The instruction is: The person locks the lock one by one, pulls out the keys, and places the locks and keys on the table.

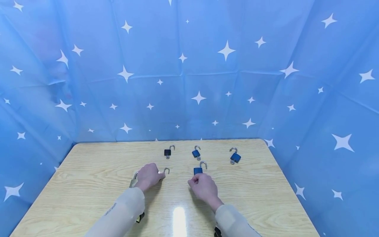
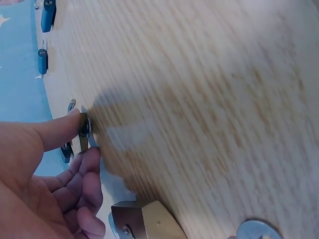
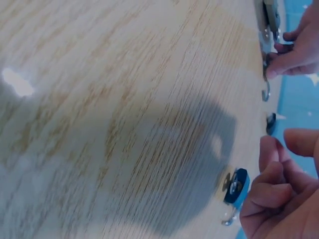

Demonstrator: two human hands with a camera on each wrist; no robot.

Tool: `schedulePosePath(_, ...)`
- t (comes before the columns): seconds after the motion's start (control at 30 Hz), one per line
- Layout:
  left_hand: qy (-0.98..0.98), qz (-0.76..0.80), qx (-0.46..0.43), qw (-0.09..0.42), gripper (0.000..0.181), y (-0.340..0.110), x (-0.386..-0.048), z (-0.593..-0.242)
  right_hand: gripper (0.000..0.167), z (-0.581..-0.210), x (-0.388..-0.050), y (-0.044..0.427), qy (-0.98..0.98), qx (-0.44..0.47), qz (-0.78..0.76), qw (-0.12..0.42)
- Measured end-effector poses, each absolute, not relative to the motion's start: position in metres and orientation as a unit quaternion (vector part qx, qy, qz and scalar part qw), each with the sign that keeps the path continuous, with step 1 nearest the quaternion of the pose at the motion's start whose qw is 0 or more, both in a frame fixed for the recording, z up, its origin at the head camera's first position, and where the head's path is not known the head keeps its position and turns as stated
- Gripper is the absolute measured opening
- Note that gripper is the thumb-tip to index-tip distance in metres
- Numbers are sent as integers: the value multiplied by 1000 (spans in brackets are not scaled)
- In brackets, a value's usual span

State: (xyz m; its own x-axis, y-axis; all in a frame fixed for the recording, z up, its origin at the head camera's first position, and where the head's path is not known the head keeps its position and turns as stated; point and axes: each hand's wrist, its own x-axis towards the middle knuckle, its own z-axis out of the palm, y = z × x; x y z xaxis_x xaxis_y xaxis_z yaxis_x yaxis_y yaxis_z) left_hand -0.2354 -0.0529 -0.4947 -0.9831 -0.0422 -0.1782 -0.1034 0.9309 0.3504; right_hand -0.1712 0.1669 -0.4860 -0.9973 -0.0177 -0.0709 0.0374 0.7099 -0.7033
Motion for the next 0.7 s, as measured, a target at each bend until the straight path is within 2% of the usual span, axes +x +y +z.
schedulePosePath(0.37,958,262,-34,114,54,-55,-235,-494,16,-488,-172,165,927,2,-374,39)
schedulePosePath(0.53,946,307,-23,98,56,-57,-233,-499,16,-489,-172,164,924,5,-379,45)
schedulePosePath(0.7,939,329,-24,91,43,-56,-231,-502,17,-489,-173,163,924,5,-380,47)
